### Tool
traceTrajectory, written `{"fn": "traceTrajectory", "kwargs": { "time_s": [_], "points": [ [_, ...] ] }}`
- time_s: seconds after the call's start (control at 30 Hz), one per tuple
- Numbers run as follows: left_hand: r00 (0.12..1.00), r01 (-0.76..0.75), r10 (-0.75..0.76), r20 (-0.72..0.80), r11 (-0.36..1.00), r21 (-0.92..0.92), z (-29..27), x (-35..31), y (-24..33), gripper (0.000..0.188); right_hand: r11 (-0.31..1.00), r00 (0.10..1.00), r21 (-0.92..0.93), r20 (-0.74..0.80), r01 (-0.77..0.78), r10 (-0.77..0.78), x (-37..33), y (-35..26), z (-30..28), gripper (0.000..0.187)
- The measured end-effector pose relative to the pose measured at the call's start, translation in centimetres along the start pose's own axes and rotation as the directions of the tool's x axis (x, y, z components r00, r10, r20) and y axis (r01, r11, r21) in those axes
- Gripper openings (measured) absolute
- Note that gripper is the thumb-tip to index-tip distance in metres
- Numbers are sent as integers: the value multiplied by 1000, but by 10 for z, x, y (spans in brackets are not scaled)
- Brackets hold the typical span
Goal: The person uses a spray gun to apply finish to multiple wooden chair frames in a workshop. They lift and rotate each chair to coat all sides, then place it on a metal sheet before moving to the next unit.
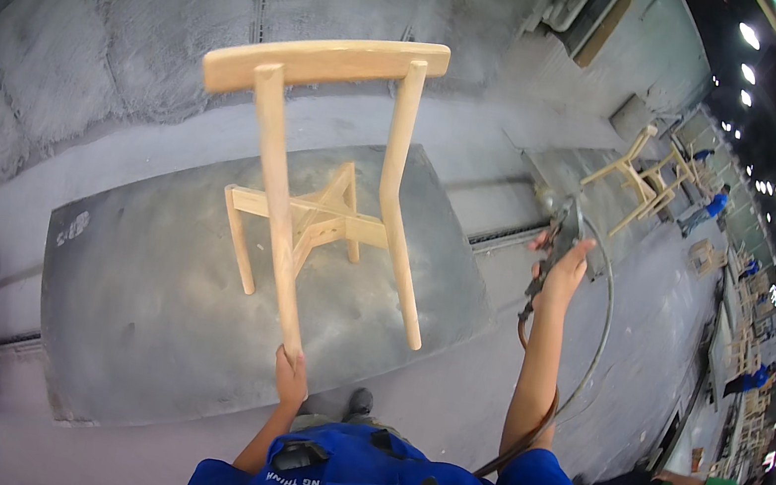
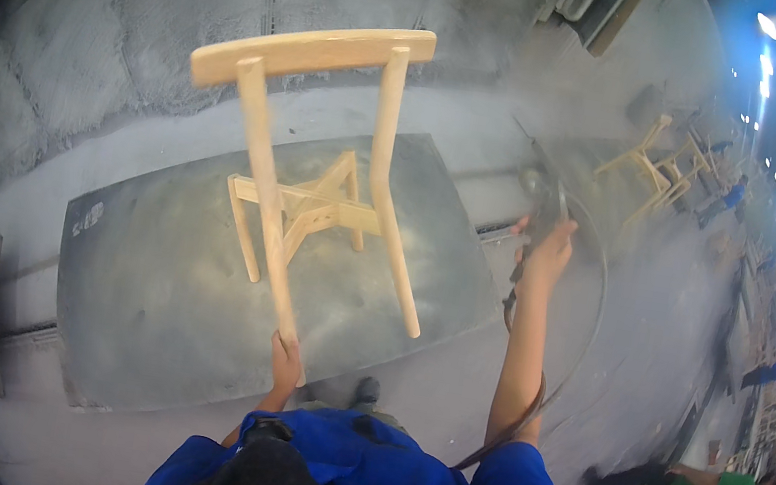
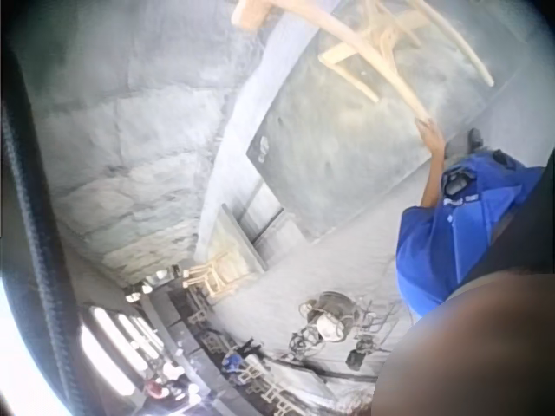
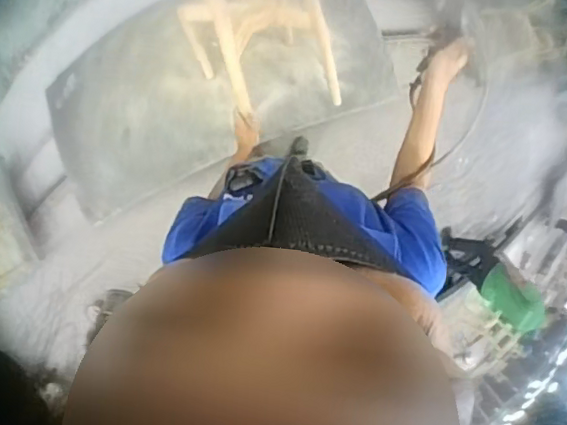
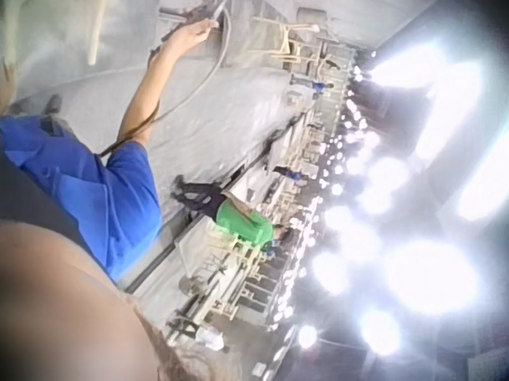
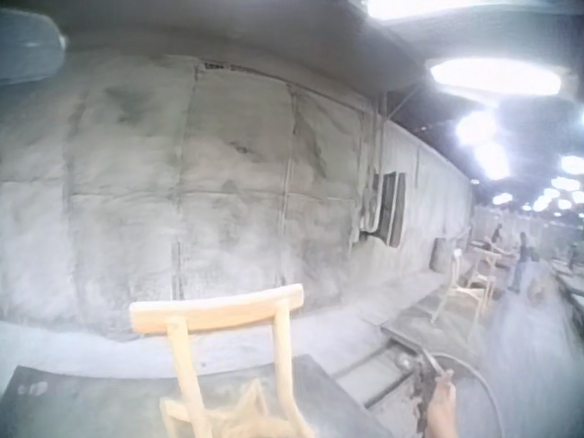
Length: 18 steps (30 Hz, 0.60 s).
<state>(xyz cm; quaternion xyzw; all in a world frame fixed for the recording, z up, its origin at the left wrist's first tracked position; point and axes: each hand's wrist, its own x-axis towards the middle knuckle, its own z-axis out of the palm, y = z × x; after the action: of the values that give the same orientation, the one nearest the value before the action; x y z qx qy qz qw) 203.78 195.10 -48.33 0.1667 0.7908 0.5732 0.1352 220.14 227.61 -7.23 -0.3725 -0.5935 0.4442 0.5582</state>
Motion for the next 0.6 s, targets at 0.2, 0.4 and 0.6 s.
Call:
{"fn": "traceTrajectory", "kwargs": {
  "time_s": [0.2, 0.4, 0.6],
  "points": [
    [996, 71, -65, -54, 991, 116, 28, -11, 25, 49, 972, 973, -43, -6, -233, 233, -82, 39, -92, 98],
    [992, 61, -96, 77, 929, 366, 72, 8, -15, 53, 937, 964, 230, 49, -264, 260, -118, 24, -123, 117],
    [974, -99, -10, 228, 881, 463, 75, 93, -16, 39, 779, 928, 507, 158, -368, 336, -92, 57, -138, 110]
  ]
}}
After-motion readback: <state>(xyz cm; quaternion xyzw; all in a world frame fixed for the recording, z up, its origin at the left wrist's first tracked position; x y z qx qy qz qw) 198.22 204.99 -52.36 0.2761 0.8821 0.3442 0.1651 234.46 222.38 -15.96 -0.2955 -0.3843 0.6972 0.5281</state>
